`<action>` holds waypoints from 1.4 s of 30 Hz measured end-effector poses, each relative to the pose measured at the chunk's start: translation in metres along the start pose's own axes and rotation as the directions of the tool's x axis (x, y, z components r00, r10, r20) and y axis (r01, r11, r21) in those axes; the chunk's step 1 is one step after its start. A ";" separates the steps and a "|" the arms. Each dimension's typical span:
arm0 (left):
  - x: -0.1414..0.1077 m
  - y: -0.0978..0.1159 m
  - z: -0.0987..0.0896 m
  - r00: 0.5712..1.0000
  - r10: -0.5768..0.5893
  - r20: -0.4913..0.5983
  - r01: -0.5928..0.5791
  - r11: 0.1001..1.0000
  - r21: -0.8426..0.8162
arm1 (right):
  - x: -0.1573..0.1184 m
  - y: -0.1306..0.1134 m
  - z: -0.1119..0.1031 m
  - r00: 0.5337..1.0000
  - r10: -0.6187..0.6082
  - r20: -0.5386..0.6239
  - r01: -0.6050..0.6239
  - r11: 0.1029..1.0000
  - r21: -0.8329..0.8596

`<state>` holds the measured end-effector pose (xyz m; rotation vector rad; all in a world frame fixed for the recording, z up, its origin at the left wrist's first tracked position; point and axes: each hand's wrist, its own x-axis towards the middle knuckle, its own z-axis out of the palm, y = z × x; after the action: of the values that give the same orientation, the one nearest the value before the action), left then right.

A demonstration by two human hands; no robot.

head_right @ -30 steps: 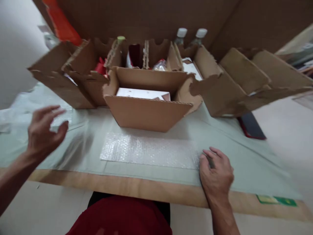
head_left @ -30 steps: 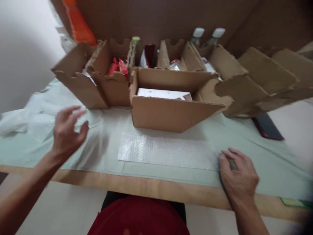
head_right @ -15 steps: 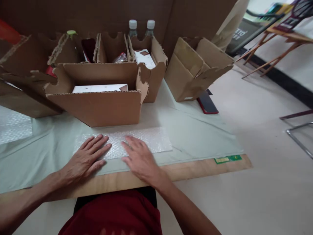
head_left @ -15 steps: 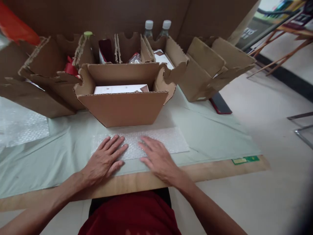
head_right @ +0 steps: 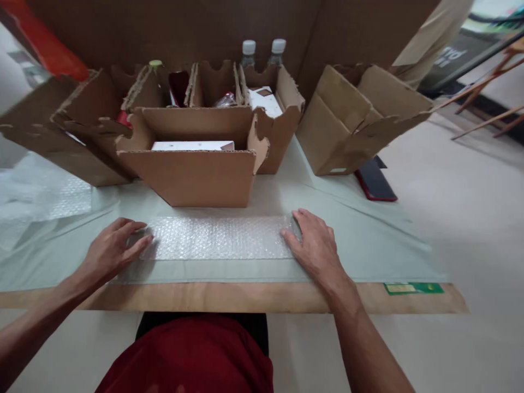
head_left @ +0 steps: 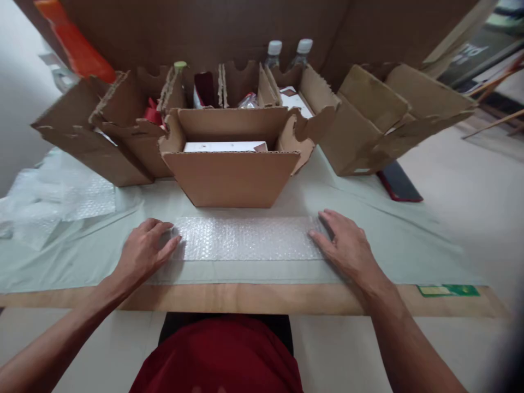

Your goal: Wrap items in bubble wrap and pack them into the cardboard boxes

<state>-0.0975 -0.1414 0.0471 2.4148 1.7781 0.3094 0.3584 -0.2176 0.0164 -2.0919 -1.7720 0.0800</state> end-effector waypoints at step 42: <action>-0.083 -0.058 -0.046 0.921 0.386 0.053 -0.262 0.714 -0.649 | -0.121 -0.241 0.046 0.461 -0.447 0.767 -0.806 0.152 0.573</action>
<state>-0.1861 -0.2040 0.0714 2.1325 0.9302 0.5877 0.0962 -0.2927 0.0293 -1.0498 -0.8833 2.2061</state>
